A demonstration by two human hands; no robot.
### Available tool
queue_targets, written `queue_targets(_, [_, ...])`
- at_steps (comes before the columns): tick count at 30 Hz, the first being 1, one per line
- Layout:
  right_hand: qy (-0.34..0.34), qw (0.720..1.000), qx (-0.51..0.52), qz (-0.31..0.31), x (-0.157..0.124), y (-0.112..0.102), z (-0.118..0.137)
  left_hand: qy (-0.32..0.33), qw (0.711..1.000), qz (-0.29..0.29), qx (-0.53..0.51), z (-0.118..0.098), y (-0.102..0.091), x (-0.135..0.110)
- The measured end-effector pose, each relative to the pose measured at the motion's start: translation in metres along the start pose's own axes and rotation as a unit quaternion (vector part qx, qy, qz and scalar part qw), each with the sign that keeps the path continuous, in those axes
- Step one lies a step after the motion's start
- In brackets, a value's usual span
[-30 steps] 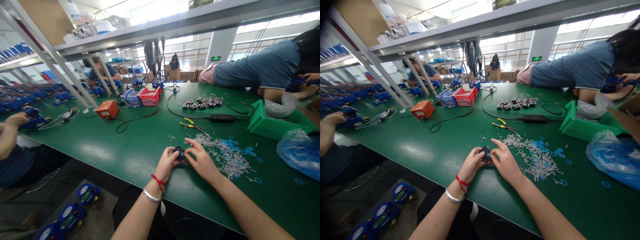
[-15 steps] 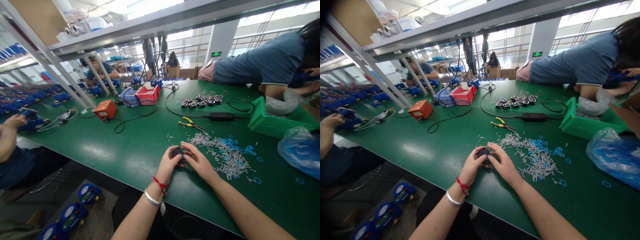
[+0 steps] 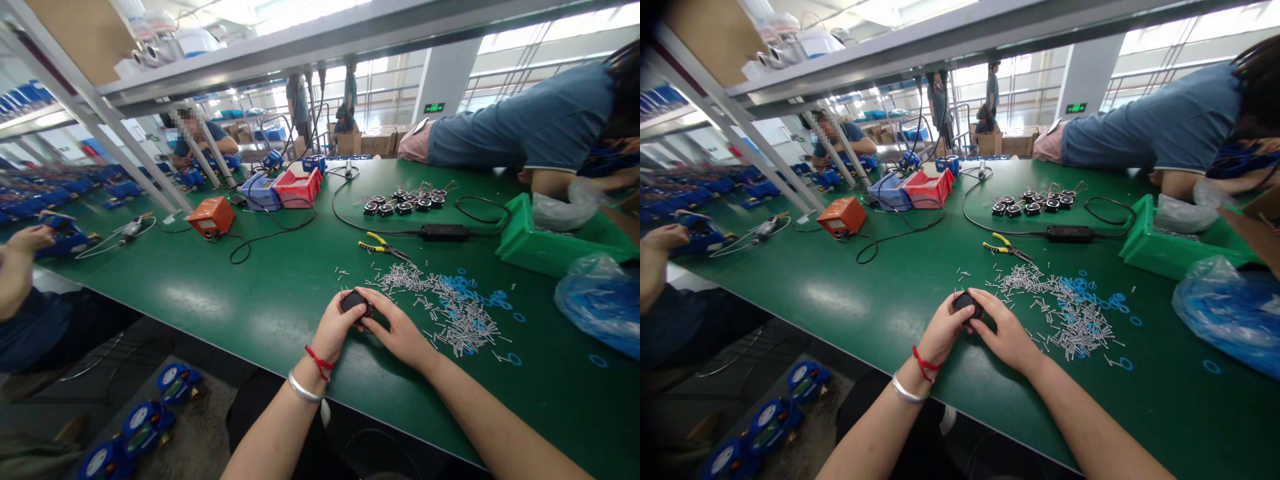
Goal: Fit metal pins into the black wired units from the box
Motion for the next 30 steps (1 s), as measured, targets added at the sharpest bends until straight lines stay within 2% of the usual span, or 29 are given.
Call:
queue_targets(6, [0.018,1.0,0.003,-0.004,-0.001,-0.001,0.002,0.03,0.998,-0.001,0.058,-0.006,-0.002,-0.002])
queue_targets(12, [0.021,1.0,0.021,-0.002,0.0,-0.002,0.001,0.049,0.997,-0.006,0.055,-0.002,-0.002,0.002])
queue_targets(16, [0.059,0.994,0.093,-0.012,0.0,-0.002,-0.002,0.022,0.999,0.019,0.041,-0.001,-0.002,0.002])
queue_targets(19, [0.122,0.973,0.188,-0.047,0.0,-0.004,-0.011,0.027,0.995,0.014,0.099,-0.007,-0.005,0.0])
queue_targets(23, [0.211,0.925,0.279,-0.145,0.002,-0.008,-0.032,0.141,0.966,-0.077,0.201,-0.024,-0.006,-0.006])
queue_targets(24, [0.222,0.919,0.286,-0.156,0.002,-0.009,-0.036,0.167,0.961,-0.076,0.207,-0.027,-0.003,-0.007])
queue_targets(26, [0.229,0.921,0.279,-0.149,0.003,-0.008,-0.04,0.197,0.957,-0.028,0.213,-0.031,0.004,-0.01])
queue_targets(28, [0.227,0.935,0.249,-0.114,0.004,-0.006,-0.039,0.204,0.953,0.026,0.225,-0.029,0.009,-0.012])
queue_targets(30, [0.224,0.951,0.2,-0.073,0.003,-0.005,-0.035,0.193,0.951,0.032,0.238,-0.024,0.009,-0.012])
Point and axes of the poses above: each hand's wrist, its own x-axis towards the middle knuckle, its own y-axis out of the palm, z = x × y, the point moved 2 cm from there along x, towards the middle knuckle, and after that the axes turned 1 degree about -y, right-handed, at the moved point
